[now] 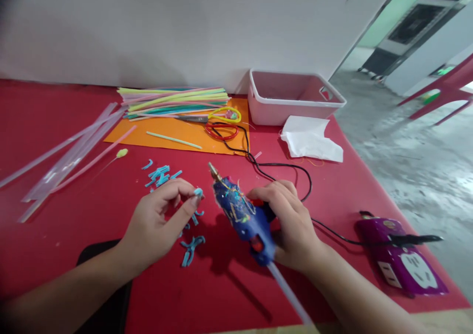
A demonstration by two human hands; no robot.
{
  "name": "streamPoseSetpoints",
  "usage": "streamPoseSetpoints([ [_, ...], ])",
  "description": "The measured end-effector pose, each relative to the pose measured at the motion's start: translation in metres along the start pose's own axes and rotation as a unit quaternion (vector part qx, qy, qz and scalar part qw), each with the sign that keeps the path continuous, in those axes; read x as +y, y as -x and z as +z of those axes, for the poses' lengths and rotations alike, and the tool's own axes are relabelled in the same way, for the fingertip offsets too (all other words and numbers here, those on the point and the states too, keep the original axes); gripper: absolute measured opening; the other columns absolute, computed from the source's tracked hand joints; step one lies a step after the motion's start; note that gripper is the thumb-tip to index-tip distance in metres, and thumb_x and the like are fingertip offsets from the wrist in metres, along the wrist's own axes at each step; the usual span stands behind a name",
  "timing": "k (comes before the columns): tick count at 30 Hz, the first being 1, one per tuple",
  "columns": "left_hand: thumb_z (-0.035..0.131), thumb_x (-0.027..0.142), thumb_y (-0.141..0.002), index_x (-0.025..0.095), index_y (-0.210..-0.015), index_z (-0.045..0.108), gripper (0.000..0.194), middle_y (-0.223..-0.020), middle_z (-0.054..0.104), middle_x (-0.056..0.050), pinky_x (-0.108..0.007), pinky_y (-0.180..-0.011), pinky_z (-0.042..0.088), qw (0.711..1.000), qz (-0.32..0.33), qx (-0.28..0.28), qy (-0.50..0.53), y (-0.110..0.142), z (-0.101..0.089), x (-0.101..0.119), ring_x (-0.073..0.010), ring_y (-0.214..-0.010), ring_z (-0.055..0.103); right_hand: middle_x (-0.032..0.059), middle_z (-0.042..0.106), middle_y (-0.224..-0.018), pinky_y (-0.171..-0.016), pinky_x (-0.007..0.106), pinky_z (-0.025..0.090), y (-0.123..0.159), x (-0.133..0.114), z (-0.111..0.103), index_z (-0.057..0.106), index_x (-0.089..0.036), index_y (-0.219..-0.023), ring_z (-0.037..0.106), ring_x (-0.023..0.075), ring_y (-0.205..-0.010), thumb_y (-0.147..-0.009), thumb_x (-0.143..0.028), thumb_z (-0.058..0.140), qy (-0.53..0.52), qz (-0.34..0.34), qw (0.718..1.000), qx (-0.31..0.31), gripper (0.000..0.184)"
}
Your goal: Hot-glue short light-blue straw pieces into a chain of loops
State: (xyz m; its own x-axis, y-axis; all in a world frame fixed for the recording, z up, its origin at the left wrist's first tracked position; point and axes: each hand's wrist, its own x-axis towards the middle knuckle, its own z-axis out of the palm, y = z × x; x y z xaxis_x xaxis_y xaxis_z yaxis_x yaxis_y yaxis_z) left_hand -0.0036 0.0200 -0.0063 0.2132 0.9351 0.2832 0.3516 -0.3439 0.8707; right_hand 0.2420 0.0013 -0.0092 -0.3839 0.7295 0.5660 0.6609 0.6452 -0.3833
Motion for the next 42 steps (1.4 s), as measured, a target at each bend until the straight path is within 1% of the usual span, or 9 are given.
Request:
streamPoseSetpoints([
  [2,0.058,0.023,-0.09,0.018,-0.077,0.06,0.015,-0.072,0.06,0.0,-0.028,-0.061,0.042,0.999,-0.036,-0.007,0.027,-0.0004,0.0002,-0.0013,-0.0138,-0.068,0.054,0.0019,0.063,-0.077,-0.063,0.033,0.047,0.0018,-0.0026,-0.0019,0.056,-0.023,-0.097,0.057,0.0172,-0.067,-0.08,-0.021,0.064,-0.089,0.015,0.996,-0.008,0.019],
  [4,0.06,0.027,-0.089,0.019,-0.074,0.059,0.017,-0.069,0.058,0.001,-0.028,-0.058,0.041,0.994,-0.085,-0.023,0.069,-0.0005,0.0001,-0.0022,-0.013,-0.064,0.052,0.0018,0.061,-0.073,-0.059,0.033,0.045,0.0036,-0.0023,-0.003,0.056,-0.023,-0.092,0.054,0.0169,-0.065,-0.081,-0.021,0.062,-0.151,0.023,0.988,-0.015,0.013],
  [7,0.061,0.032,-0.089,0.019,-0.073,0.059,0.021,-0.067,0.055,0.002,-0.027,-0.056,0.038,0.983,-0.129,-0.044,0.122,-0.0003,-0.0008,-0.0023,-0.0119,-0.06,0.048,0.0015,0.06,-0.071,-0.059,0.033,0.045,0.005,0.0016,-0.0034,0.057,-0.022,-0.09,0.051,0.0162,-0.063,-0.079,-0.02,0.062,-0.163,0.023,0.986,-0.03,0.012],
  [12,0.063,0.031,-0.087,0.018,-0.071,0.058,0.021,-0.065,0.053,0.003,-0.027,-0.056,0.036,0.98,-0.121,-0.05,0.147,-0.0002,-0.0022,0.0009,-0.011,-0.059,0.044,0.0017,0.062,-0.076,-0.063,0.033,0.048,0.0036,0.0057,-0.004,0.057,-0.023,-0.092,0.055,0.0164,-0.066,-0.075,-0.018,0.065,-0.133,0.025,0.989,-0.058,0.019],
  [16,0.064,0.031,-0.086,0.018,-0.07,0.058,0.022,-0.063,0.052,0.003,-0.027,-0.055,0.033,0.98,-0.123,-0.058,0.147,-0.0007,-0.0018,0.0043,-0.0109,-0.058,0.041,0.001,0.064,-0.076,-0.065,0.033,0.048,0.0027,0.005,-0.0042,0.057,-0.024,-0.094,0.056,0.0166,-0.065,-0.074,-0.018,0.064,-0.118,0.025,0.991,-0.063,0.022],
  [20,0.063,0.032,-0.087,0.018,-0.07,0.057,0.023,-0.063,0.052,0.003,-0.028,-0.056,0.034,0.98,-0.122,-0.071,0.142,-0.0001,-0.002,0.006,-0.012,-0.059,0.043,0.0011,0.063,-0.077,-0.065,0.033,0.047,0.0039,0.0037,-0.0043,0.056,-0.025,-0.092,0.057,0.0174,-0.067,-0.076,-0.022,0.065,-0.114,0.062,0.988,-0.079,0.019],
  [29,0.062,0.029,-0.088,0.019,-0.069,0.056,0.022,-0.064,0.052,0.003,-0.028,-0.057,0.034,0.981,-0.113,-0.075,0.141,0.0004,-0.0032,0.0057,-0.0122,-0.06,0.044,0.0008,0.063,-0.079,-0.063,0.033,0.046,0.0071,0.0047,-0.0042,0.057,-0.027,-0.091,0.059,0.0183,-0.071,-0.076,-0.023,0.066,-0.125,0.1,0.983,-0.09,0.018],
  [34,0.061,0.027,-0.088,0.019,-0.069,0.055,0.022,-0.064,0.052,0.003,-0.028,-0.058,0.035,0.98,-0.106,-0.074,0.148,0.0004,-0.0012,0.0049,-0.0119,-0.06,0.044,0.0007,0.065,-0.079,-0.06,0.032,0.047,0.0077,0.0068,-0.005,0.057,-0.027,-0.091,0.061,0.0184,-0.071,-0.077,-0.021,0.066,-0.129,0.112,0.979,-0.11,0.018],
  [42,0.062,0.028,-0.088,0.019,-0.068,0.057,0.023,-0.064,0.054,0.003,-0.028,-0.057,0.036,0.982,-0.107,-0.07,0.14,0.0007,-0.0007,0.0029,-0.0121,-0.061,0.045,0.0013,0.064,-0.078,-0.057,0.031,0.045,0.0084,0.0053,-0.0025,0.057,-0.027,-0.09,0.061,0.0179,-0.07,-0.081,-0.023,0.064,-0.124,0.12,0.981,-0.095,0.012],
])
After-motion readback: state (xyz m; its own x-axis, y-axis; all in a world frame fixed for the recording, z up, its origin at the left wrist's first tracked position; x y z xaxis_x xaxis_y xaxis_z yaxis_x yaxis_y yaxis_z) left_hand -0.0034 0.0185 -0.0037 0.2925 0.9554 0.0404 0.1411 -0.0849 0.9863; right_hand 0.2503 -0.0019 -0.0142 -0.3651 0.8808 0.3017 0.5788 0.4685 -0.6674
